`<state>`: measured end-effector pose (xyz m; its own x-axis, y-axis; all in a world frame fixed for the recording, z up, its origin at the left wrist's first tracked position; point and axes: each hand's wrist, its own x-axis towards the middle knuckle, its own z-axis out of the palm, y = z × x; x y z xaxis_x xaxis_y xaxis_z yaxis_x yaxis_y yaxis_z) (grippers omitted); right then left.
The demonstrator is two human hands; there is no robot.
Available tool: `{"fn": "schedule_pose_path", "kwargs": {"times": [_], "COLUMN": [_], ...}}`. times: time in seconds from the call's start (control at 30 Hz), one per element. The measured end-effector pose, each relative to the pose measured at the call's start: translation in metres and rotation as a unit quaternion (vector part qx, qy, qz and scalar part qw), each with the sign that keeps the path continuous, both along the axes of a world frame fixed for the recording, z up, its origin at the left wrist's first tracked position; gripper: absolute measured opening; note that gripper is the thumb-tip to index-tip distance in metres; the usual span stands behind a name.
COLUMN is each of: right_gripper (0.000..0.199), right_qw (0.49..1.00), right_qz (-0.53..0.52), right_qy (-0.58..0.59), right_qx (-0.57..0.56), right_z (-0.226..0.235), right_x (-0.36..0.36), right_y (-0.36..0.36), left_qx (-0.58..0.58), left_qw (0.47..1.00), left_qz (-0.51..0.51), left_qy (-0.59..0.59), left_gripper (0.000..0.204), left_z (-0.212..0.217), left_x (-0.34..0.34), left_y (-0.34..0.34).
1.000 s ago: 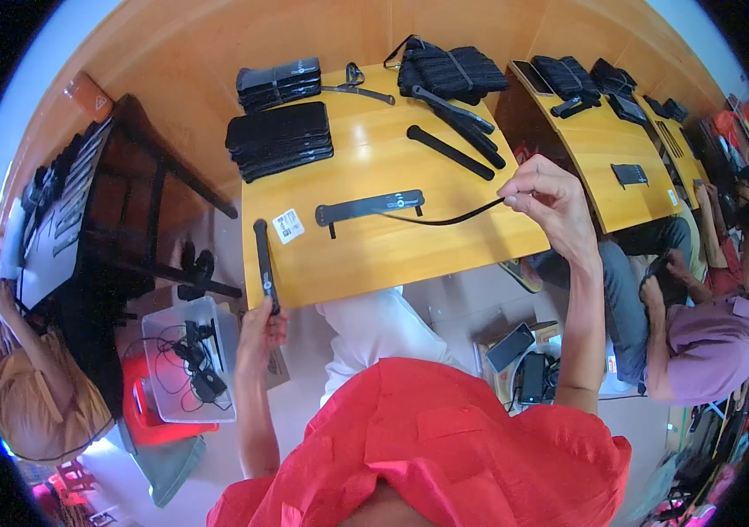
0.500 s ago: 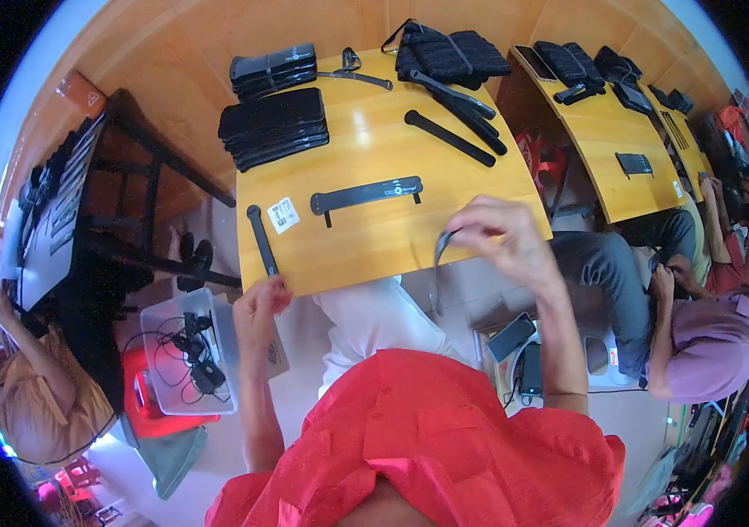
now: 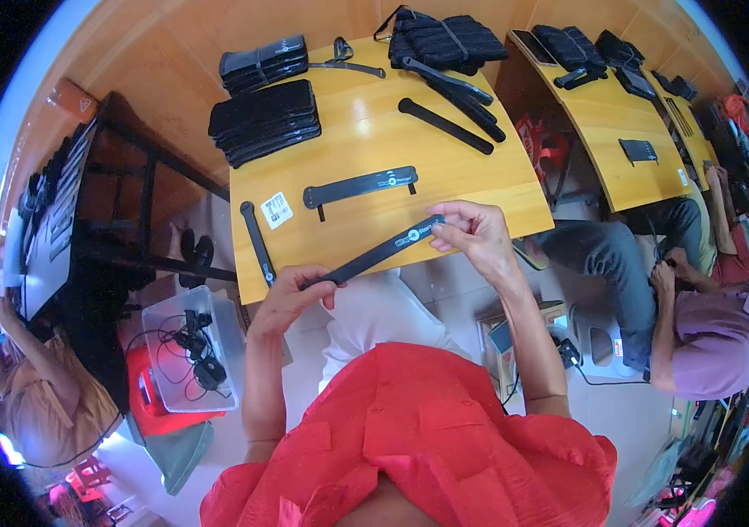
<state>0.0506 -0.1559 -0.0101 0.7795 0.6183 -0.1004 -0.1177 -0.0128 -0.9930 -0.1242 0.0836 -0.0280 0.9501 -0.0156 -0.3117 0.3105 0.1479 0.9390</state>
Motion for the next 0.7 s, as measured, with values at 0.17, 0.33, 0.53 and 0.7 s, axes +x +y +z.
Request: {"fn": "schedule_pose_path", "kwargs": {"times": [0.17,0.33,0.53,0.7], "right_gripper": [0.015,0.008,0.009,0.008], "right_qw": [0.999,0.995,0.995,0.994], "right_qz": [-0.023,-0.061,-0.069,-0.077], "right_qy": [0.04,0.067,0.039,0.055], "right_qx": [-0.025,-0.031,-0.064,-0.051], "right_z": [-0.019,-0.037,-0.063,-0.077], "right_x": [0.011,0.022,0.042,0.055], "right_y": [0.008,0.022,0.035,0.046], "left_qx": [0.008,0.055,0.003,-0.107], "left_qw": [0.99,0.976,0.955,0.929], "left_qz": [0.139,0.212,0.298,0.355], "left_qy": [0.001,0.003,-0.004,0.02], "left_gripper": [0.014,0.011,0.009,0.011], "left_z": [-0.012,-0.027,-0.042,-0.054], "left_x": [0.006,0.022,0.039,0.05], "left_y": [0.012,0.024,0.034,0.04]}}
